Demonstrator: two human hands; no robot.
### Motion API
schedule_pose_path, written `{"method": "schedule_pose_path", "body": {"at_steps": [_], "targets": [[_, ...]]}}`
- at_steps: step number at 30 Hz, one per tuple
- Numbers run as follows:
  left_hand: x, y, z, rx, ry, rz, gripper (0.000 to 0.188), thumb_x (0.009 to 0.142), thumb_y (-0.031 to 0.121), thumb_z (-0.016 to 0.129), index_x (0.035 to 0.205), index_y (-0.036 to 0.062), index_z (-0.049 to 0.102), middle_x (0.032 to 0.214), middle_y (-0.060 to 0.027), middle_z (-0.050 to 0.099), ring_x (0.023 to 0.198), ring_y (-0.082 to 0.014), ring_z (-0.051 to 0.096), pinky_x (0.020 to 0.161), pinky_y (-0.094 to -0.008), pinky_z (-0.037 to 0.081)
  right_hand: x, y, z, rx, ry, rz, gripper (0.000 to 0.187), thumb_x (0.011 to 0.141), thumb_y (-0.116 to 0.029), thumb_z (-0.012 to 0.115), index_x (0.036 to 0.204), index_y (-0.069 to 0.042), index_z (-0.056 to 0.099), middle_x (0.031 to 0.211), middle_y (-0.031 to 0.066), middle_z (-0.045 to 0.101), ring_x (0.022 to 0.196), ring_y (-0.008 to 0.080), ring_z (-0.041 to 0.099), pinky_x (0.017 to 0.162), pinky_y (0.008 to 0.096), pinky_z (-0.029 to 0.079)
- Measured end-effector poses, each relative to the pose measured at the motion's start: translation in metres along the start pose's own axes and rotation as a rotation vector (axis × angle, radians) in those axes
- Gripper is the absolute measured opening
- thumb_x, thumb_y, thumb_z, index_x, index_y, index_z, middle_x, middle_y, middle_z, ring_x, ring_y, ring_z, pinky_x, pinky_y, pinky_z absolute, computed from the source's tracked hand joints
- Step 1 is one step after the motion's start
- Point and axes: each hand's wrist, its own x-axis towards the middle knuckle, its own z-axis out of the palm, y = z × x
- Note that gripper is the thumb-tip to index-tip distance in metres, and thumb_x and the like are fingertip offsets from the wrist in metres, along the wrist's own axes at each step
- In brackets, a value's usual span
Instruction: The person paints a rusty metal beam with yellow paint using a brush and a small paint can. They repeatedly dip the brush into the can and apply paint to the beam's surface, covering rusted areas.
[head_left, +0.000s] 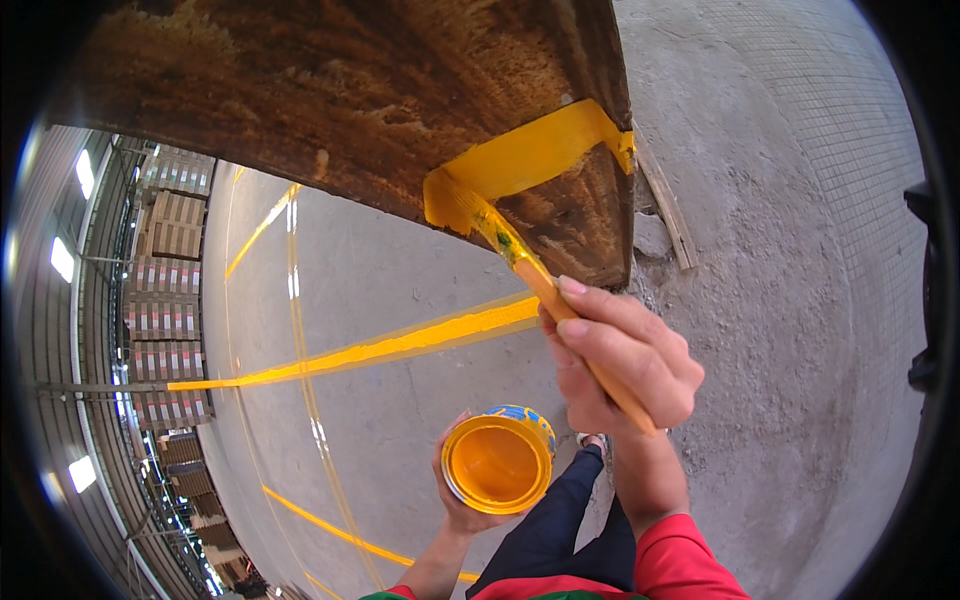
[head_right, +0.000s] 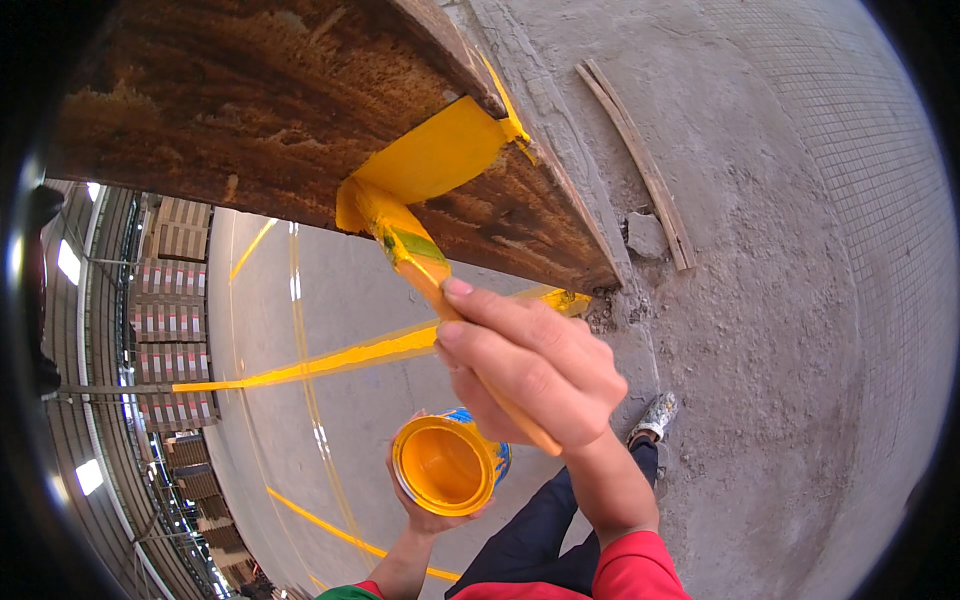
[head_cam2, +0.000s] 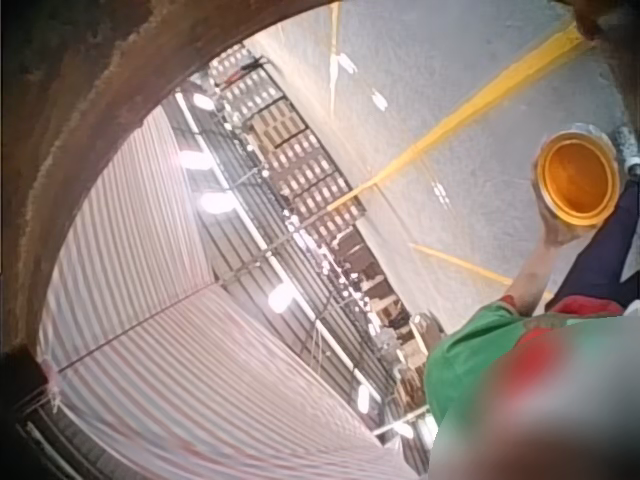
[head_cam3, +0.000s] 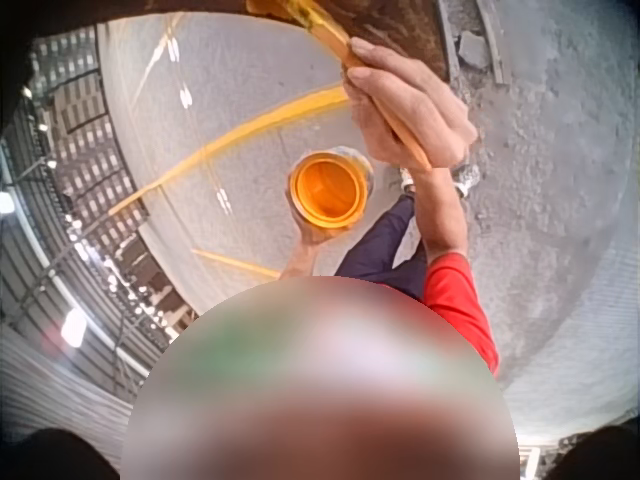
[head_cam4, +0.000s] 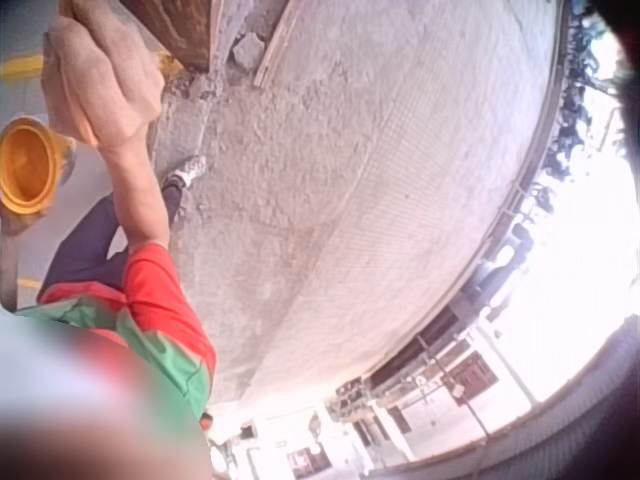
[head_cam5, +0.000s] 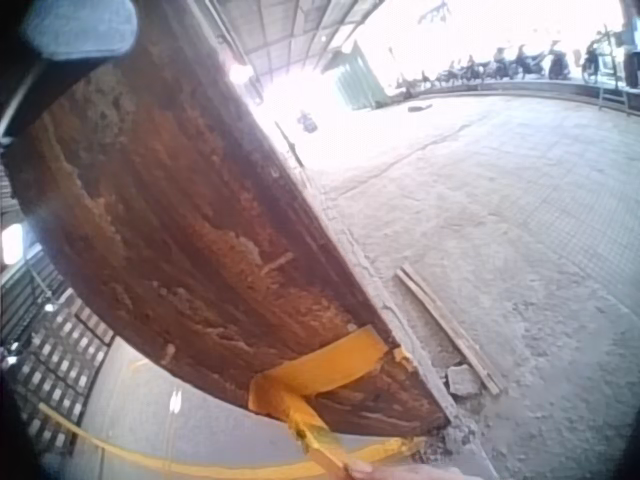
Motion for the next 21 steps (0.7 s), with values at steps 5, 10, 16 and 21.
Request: {"method": "schedule_pose_path", "body": {"at_steps": [5,10,16,21], "targets": [[-0.002,-0.001,0.0,-0.007,0.007,-0.022,0.125,0.058,0.032,0.1,0.151,0.0007,0.022,0.149,-0.0212,0.037,0.135,-0.032,0.048,0.112,-0.0434,0.043,-0.007,-0.002,0.01,-0.074,0.012,-0.123,0.03,0.071,0.008,0.076,0.101,0.003,0.071,0.103,0.0239,0.072,0.073,0.0279,0.075,0.059,0.0297,0.059],[-0.005,-0.004,-0.001,-0.032,0.007,-0.028,0.126,0.057,0.031,0.101,0.151,0.0009,0.022,0.149,-0.021,0.038,0.134,-0.0321,0.048,0.112,-0.0431,0.043,-0.009,-0.004,0.019,-0.061,0.028,-0.146,0.025,0.073,0.007,0.078,0.096,0.002,0.07,0.095,0.0231,0.073,0.067,0.0271,0.074,0.058,0.0301,0.06],[-0.004,-0.003,-0.002,-0.015,0.007,-0.018,0.125,0.057,0.029,0.101,0.151,0.0012,0.022,0.15,-0.0213,0.037,0.135,-0.0322,0.048,0.112,-0.0437,0.043,0.0,-0.002,0.007,0.017,-0.047,-0.063,0.022,0.075,0.008,0.076,0.096,0.004,0.07,0.097,0.0257,0.073,0.07,0.0298,0.074,0.061,0.0325,0.061],[-0.004,-0.005,-0.003,0.017,-0.026,-0.02,0.133,0.055,0.036,0.1,0.154,0.0049,0.017,0.152,-0.0216,0.035,0.138,-0.0337,0.043,0.115,-0.0479,0.039,-0.001,0.011,-0.006,0.143,0.0,0.046,0.017,0.08,0.007,0.074,0.096,0.005,0.07,0.1,0.0276,0.072,0.077,0.0292,0.075,0.066,0.0332,0.062]]}}
